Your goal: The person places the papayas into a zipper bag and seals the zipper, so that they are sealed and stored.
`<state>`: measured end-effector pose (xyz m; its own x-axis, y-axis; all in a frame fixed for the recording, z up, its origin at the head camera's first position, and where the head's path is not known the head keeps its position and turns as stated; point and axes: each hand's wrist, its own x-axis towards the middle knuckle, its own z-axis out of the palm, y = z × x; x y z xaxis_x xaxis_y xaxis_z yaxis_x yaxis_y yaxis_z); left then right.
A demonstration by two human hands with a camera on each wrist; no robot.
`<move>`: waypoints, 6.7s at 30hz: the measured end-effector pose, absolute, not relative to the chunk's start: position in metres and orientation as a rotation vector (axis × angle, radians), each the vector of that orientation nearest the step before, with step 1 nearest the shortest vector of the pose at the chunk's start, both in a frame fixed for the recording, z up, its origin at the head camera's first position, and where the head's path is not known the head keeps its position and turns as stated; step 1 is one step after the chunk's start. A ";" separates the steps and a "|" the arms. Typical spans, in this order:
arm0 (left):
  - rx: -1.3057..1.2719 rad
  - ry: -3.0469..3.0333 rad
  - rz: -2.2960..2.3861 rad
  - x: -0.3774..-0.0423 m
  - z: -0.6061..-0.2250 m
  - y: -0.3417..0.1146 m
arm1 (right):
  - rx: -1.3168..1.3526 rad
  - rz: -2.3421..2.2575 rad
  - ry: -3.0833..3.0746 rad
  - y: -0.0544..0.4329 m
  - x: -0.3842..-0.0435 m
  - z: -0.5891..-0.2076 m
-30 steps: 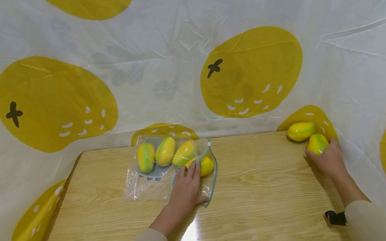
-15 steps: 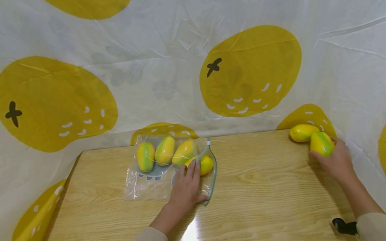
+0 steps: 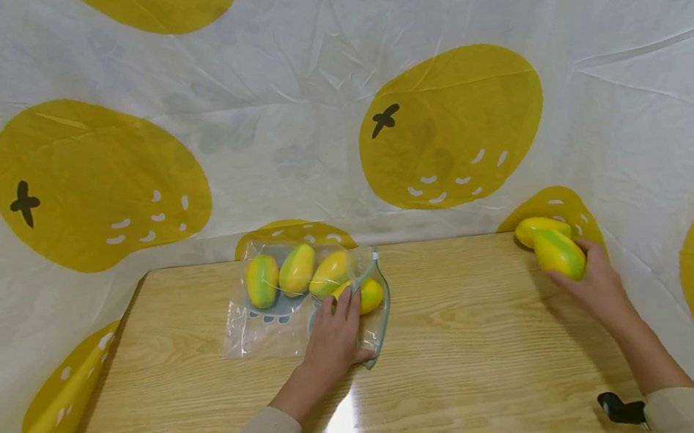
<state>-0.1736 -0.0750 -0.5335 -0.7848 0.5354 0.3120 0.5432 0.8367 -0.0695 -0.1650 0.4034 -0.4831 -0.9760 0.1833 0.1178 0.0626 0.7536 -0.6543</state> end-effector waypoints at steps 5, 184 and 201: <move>-0.819 -2.658 -0.038 -0.174 -0.533 -0.076 | 0.003 0.983 -2.788 0.382 -0.174 -0.475; -0.803 -2.656 0.073 -0.172 -0.536 -0.077 | 0.242 0.913 -2.848 0.341 -0.229 -0.484; -0.799 -2.637 0.057 -0.171 -0.538 -0.076 | 0.123 0.821 -2.913 0.397 -0.244 -0.479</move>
